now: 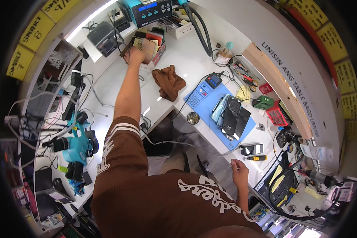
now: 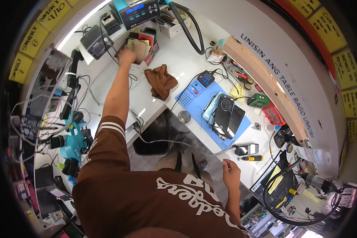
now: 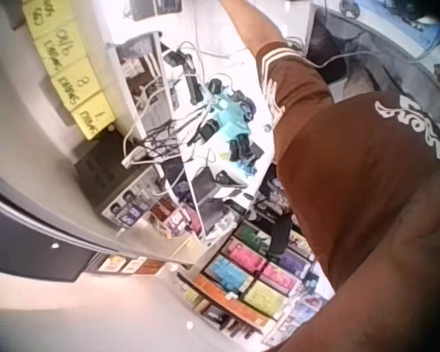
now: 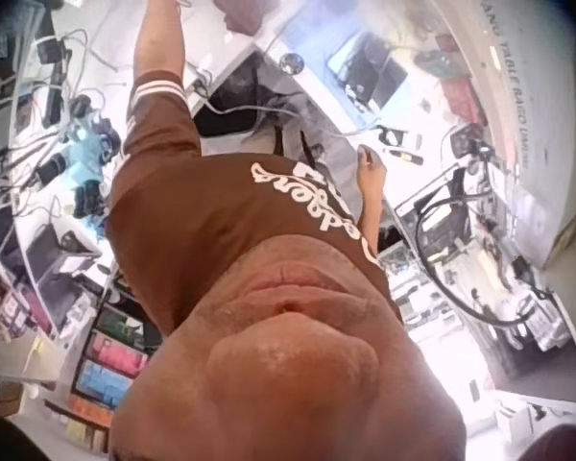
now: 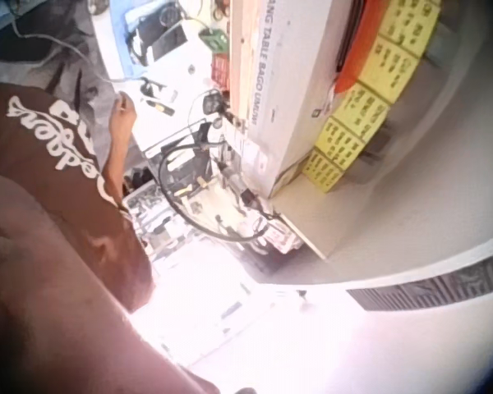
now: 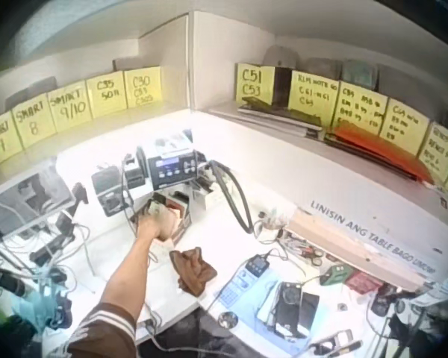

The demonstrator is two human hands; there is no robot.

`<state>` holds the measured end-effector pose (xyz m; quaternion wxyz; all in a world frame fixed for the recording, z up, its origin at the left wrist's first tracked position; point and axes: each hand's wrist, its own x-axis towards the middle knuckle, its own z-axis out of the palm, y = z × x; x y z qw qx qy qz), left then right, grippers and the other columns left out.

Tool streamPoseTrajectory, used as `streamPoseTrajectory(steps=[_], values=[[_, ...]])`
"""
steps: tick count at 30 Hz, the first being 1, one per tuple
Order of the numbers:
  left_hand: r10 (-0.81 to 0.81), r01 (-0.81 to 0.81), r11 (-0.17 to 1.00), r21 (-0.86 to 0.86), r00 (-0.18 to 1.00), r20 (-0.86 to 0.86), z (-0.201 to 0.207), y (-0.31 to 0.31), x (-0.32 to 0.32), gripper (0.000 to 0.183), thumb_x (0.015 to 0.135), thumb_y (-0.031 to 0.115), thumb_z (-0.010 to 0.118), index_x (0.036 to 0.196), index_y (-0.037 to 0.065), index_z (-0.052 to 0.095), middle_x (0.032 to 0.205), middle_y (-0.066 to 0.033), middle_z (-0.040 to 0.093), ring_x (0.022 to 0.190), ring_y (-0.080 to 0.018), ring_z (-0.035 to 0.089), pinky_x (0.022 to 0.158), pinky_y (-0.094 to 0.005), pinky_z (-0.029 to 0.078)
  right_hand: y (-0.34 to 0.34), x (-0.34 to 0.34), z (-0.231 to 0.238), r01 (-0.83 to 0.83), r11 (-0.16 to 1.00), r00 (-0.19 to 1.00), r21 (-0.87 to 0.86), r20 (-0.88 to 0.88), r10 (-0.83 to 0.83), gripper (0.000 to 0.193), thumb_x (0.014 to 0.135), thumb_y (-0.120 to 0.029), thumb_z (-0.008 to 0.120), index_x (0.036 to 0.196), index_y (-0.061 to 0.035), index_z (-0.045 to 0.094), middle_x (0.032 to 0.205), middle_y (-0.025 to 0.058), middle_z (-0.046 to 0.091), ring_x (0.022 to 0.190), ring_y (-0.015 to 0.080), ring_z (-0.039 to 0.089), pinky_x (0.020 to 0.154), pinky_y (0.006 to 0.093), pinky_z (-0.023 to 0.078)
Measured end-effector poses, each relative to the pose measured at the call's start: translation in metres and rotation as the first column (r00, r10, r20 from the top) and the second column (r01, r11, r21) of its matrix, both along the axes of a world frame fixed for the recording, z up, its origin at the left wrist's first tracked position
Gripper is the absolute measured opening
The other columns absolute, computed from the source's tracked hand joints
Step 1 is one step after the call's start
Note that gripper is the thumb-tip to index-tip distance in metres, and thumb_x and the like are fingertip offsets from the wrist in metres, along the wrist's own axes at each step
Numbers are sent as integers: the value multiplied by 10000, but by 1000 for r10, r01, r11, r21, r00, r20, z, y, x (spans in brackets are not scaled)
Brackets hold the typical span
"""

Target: The person wipes a white workbench surface with a brown cloth, moving items such as a soldering station, cables, and small boxes aside to reach different areas. They then open a small cardboard box and remove a black electronic component.

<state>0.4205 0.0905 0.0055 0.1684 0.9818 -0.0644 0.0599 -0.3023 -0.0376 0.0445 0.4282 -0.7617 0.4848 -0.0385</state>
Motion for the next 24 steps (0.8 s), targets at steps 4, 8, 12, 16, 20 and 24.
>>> streamPoseTrajectory(steps=[4, 8, 12, 16, 20, 24], values=[[-103, 149, 980, 135, 950, -295, -10, 10, 32, 499, 954, 328, 572, 1338, 21, 659, 1360, -254, 665, 1286, -413, 631, 1078, -498, 497, 5, 5, 5, 102, 995, 991, 24, -86, -100, 273, 1013, -212, 687, 1155, 10, 758, 986, 159, 781, 848, 207, 740, 752, 337, 564], [-191, 231, 963, 139, 948, -253, -14, 17, 37, 419, 967, 336, 572, 1288, 88, 677, 1302, -202, 707, 1226, -394, 670, 1028, -517, 509, 2, 21, 7, 71, 997, 993, -12, -92, -72, 272, 1012, -215, 692, 1151, 9, 759, 977, 155, 782, 835, 204, 740, 749, 337, 563], [-305, 302, 952, -50, 950, -64, -19, 30, 14, 312, 993, 261, 551, 1221, 80, 663, 1172, -245, 718, 1097, -455, 687, 924, -528, 542, -9, 40, 3, 82, 996, 994, -26, -66, -84, 267, 1008, -211, 699, 1143, 12, 758, 962, 152, 783, 829, 206, 740, 750, 339, 562], [-321, 317, 932, -176, 947, 6, -22, 31, -12, 253, 1006, 226, 561, 1177, 63, 653, 1112, -252, 717, 1050, -473, 679, 908, -546, 525, -20, 51, 4, 88, 996, 994, -36, -58, -90, 255, 1005, -200, 701, 1134, 13, 759, 954, 150, 781, 830, 207, 741, 751, 337, 562], [-404, 402, 895, -191, 914, 31, -22, 24, -23, 245, 995, 205, 576, 1165, 53, 665, 1100, -250, 720, 1034, -465, 681, 904, -547, 519, -27, 52, 4, 78, 996, 994, -39, -70, -81, 248, 1006, -195, 697, 1130, 11, 759, 965, 154, 777, 833, 209, 742, 745, 336, 562], [-509, 500, 832, -240, 860, 27, -13, 3, -35, 241, 966, 188, 601, 1140, 43, 680, 1090, -241, 721, 1010, -456, 681, 898, -545, 523, -30, 53, -2, 54, 998, 995, -27, -81, -56, 251, 1008, -196, 693, 1136, 11, 758, 989, 159, 775, 842, 212, 744, 738, 333, 563]])
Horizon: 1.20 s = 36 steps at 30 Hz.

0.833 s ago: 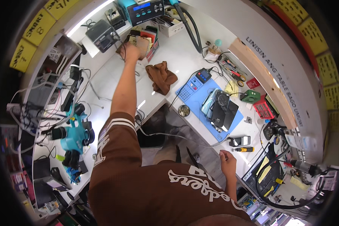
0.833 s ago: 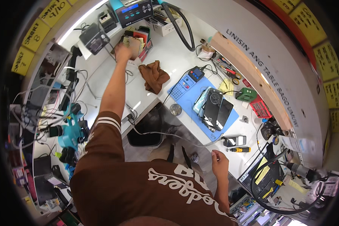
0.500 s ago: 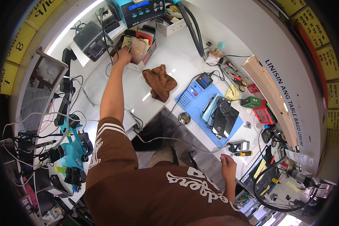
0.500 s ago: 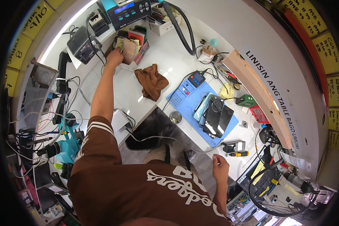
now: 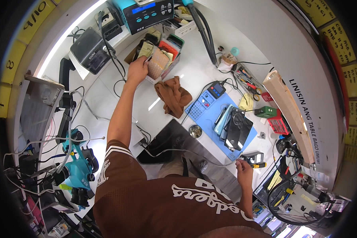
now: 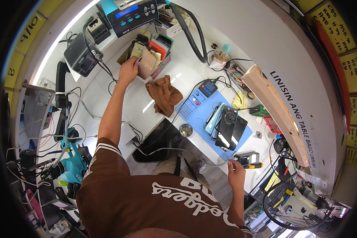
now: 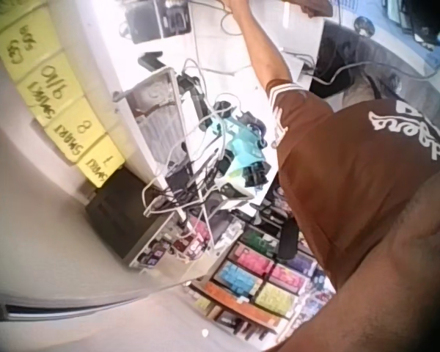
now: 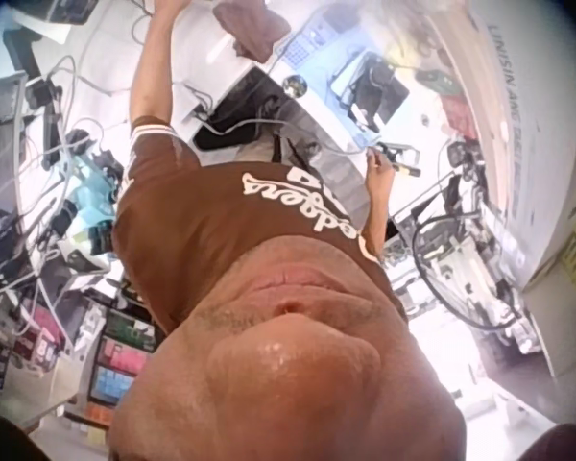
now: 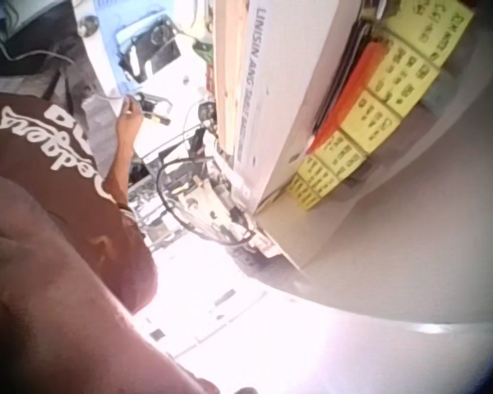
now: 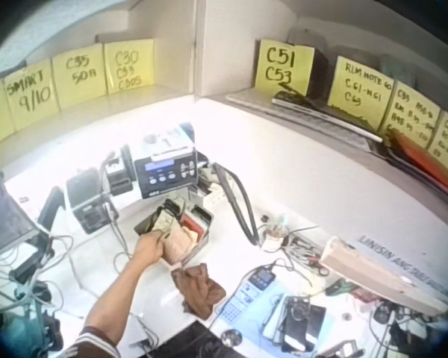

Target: The person wipes a white workbench surface with a brown cloth, moving items such as a soldering station, cables, and small boxes aside to reach different areas. They then open a small cardboard box and remove a black electronic component.

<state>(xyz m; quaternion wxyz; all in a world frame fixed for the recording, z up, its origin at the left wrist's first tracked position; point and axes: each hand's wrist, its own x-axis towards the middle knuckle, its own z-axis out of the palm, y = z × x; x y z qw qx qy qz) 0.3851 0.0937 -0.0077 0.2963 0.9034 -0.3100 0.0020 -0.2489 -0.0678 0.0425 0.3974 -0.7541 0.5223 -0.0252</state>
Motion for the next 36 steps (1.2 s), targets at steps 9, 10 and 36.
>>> streamPoseTrajectory(steps=[9, 10, 36], values=[[-172, 174, 984, -24, 983, 69, -3, -77, -19, 236, 946, 186, 605, 1100, 31, 695, 1060, -225, 733, 959, -439, 695, 878, -542, 529, 8, 40, 14, -75, 997, 997, 25, -2, 75, 268, 1009, -213, 696, 1160, -1, 760, 1004, 157, 776, 863, 213, 748, 737, 327, 564], [-165, 168, 985, -36, 984, 71, -2, -88, -21, 234, 948, 186, 604, 1094, 28, 696, 1060, -225, 735, 962, -434, 699, 878, -541, 531, 9, 41, 15, -78, 997, 997, 26, 4, 78, 269, 1008, -215, 697, 1161, -2, 761, 1007, 158, 777, 862, 213, 748, 736, 327, 564], [-92, 84, 990, 110, 993, 69, -12, -232, 10, 375, 993, 277, 516, 1250, 63, 686, 1273, -183, 714, 1133, -378, 696, 1021, -516, 473, -35, 246, 99, -288, 956, 887, -44, 364, 284, 604, 999, -186, 686, 1563, -114, 484, 907, 101, 731, 848, 134, 684, 825, 321, 534]])
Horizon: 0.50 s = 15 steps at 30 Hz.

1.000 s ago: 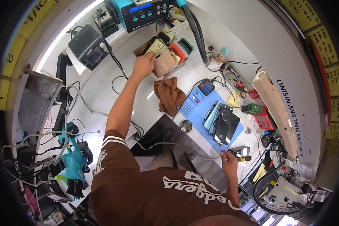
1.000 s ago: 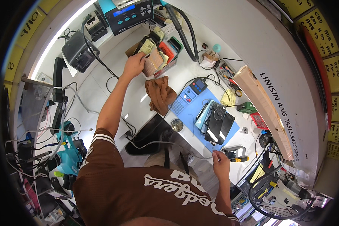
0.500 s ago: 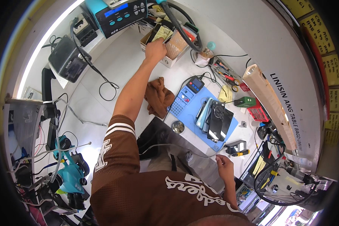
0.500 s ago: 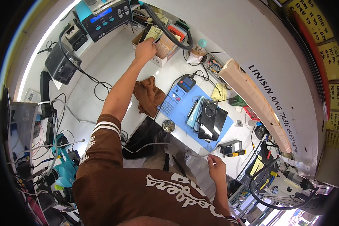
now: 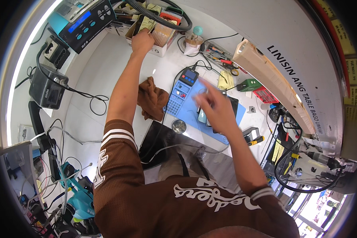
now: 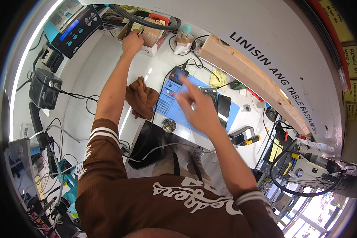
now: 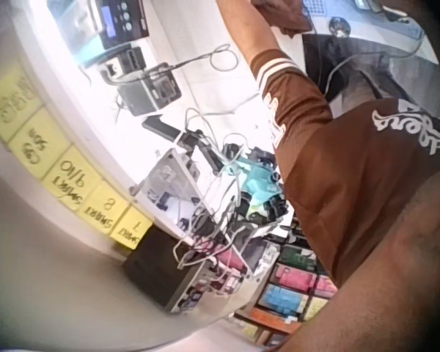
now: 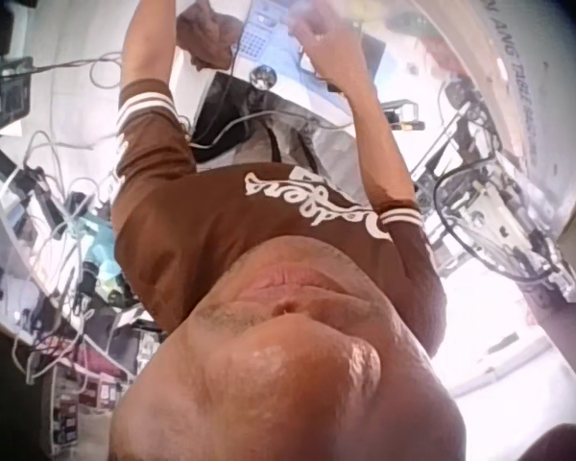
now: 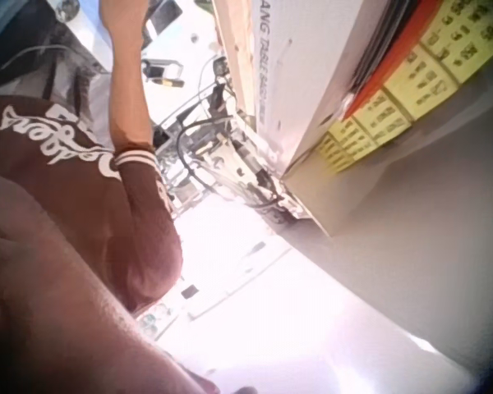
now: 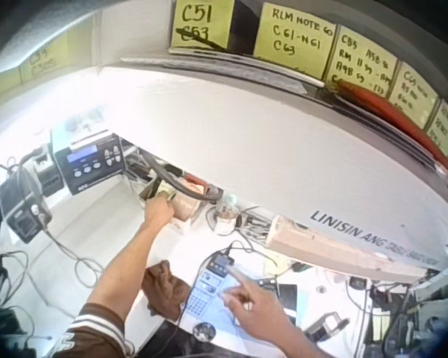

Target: The person wipes a white workbench surface with a brown cloth, moving items such as a soldering station, cables, and small boxes aside to reach different areas. They then open a small cardboard box and remove a black electronic component.

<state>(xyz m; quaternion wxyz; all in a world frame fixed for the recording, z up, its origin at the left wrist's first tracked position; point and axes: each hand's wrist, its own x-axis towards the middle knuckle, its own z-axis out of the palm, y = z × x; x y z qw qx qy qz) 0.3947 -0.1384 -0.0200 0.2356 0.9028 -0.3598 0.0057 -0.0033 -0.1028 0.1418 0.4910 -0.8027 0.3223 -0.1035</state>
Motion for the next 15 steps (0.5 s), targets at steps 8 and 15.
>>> streamPoseTrajectory(steps=[8, 15], values=[[-41, 45, 998, -41, 995, 90, -8, 2, -4, 322, 996, 245, 505, 1151, 43, 701, 1188, -175, 732, 1084, -363, 701, 975, -525, 440, -119, 207, -50, 174, 961, 974, -217, 180, -136, 532, 981, -249, 685, 1462, -73, 539, 887, 107, 766, 769, 190, 757, 724, 320, 575], [10, -8, 1000, -27, 996, 91, -10, 2, -10, 309, 1000, 229, 509, 1133, 21, 694, 1181, -194, 730, 1040, -379, 703, 951, -528, 446, -118, 210, -55, 398, 906, 826, -146, 487, -284, 274, 1024, -150, 629, 1283, -64, 649, 972, 98, 764, 840, 163, 738, 751, 316, 592]])
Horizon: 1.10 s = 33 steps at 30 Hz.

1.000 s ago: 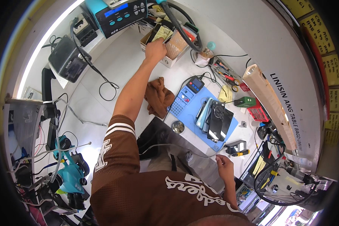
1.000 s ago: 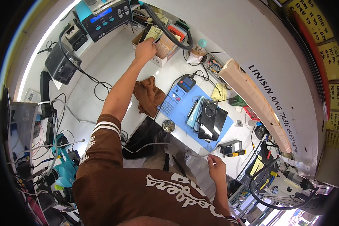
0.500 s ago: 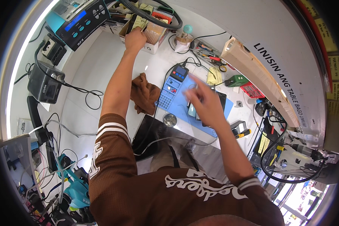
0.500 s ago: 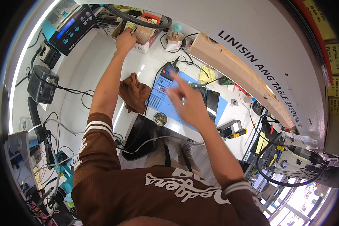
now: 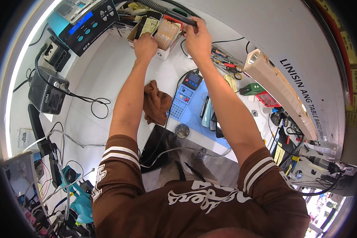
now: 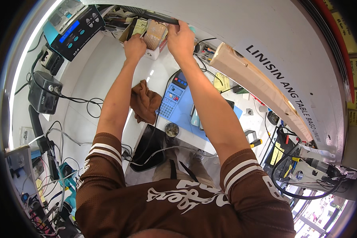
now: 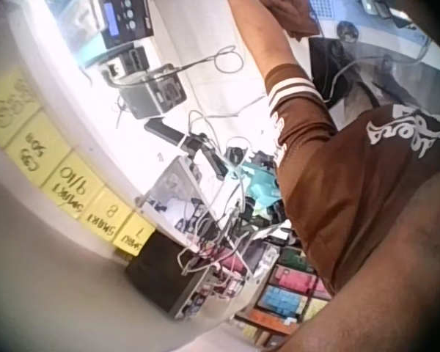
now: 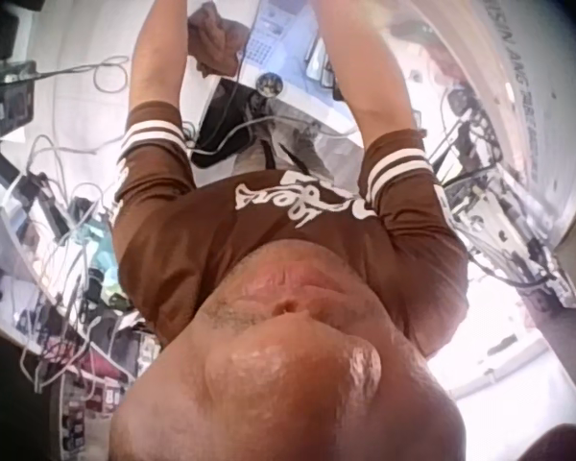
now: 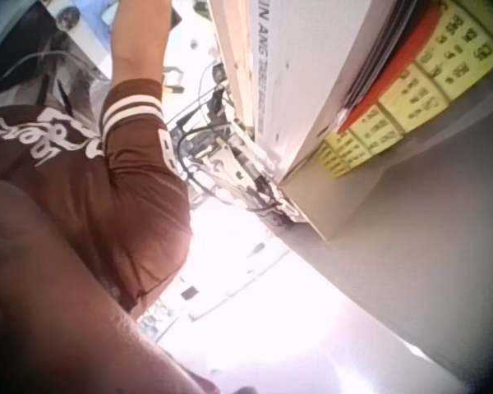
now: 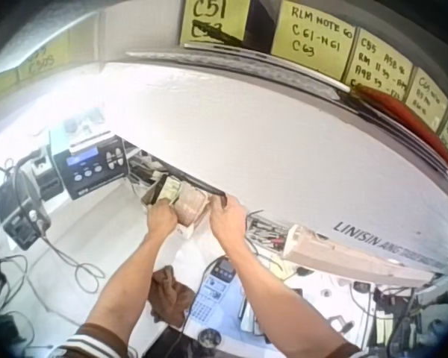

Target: The person wipes a white workbench surface with a brown cloth, moving items such as a soldering station, cables, and small boxes aside to reach different areas. They then open a small cardboard box and remove a black electronic component.

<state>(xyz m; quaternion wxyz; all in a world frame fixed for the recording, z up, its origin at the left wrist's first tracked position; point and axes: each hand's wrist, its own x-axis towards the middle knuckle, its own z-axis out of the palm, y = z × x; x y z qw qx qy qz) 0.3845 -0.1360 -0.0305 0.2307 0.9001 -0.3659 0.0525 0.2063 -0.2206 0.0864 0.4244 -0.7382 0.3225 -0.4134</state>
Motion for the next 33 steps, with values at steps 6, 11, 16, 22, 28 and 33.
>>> streamPoseTrajectory(steps=[6, 11, 16, 22, 28, 33], values=[[41, -38, 999, -38, 996, 83, -5, -13, -4, 257, 953, 187, 544, 1061, 25, 711, 1077, -164, 750, 973, -333, 725, 922, -482, 460, 3, -14, 25, -7, 999, 1000, 53, 15, 6, 311, 1042, -261, 658, 1284, -68, 638, 969, 83, 770, 831, 156, 740, 648, 265, 563], [25, -22, 1000, -22, 994, 105, -6, -27, 4, 264, 942, 198, 551, 1059, 28, 715, 1090, -166, 751, 971, -338, 730, 926, -493, 466, 21, -32, 31, -268, 941, 963, 205, 35, 267, 370, 1053, -311, 654, 1266, -11, 611, 952, 93, 770, 778, 139, 742, 622, 259, 546], [5, -4, 1000, -8, 986, 164, -14, -37, 19, 332, 951, 271, 526, 1050, 31, 733, 1075, -192, 768, 1017, -370, 737, 935, -546, 475, 22, -39, 22, -397, 903, 900, 166, -125, 418, 571, 1041, -330, 658, 1497, -36, 480, 978, 131, 779, 769, 172, 751, 668, 290, 577], [48, 19, 905, -426, 988, 144, -10, 1, -3, 404, 979, 352, 596, 1265, 79, 683, 1354, -166, 630, 1290, -357, 538, 1046, -598, 377, 25, -133, 38, -241, 949, 904, 201, -311, 295, 516, 1042, -347, 658, 1460, -55, 585, 1074, 109, 778, 897, 148, 742, 768, 284, 576], [-138, -309, 662, -683, 845, -516, 29, 103, -194, 378, 1004, 195, 652, 1349, 46, 615, 1286, -137, 597, 1153, -285, 549, 1036, -411, 432, 80, -304, 19, 147, 954, 901, 260, -433, -21, 315, 1062, -241, 618, 1255, -12, 717, 966, 75, 773, 835, 107, 703, 731, 264, 554], [-317, -237, 795, -558, 622, -716, 22, 195, -341, 336, 1095, 206, 527, 1345, 4, 626, 1251, -104, 625, 1106, -185, 571, 1001, -324, 441, 160, -400, -3, 18, 897, 888, 443, -420, 189, 288, 1061, -241, 627, 1218, -26, 737, 908, 51, 761, 775, 98, 665, 710, 262, 540]])
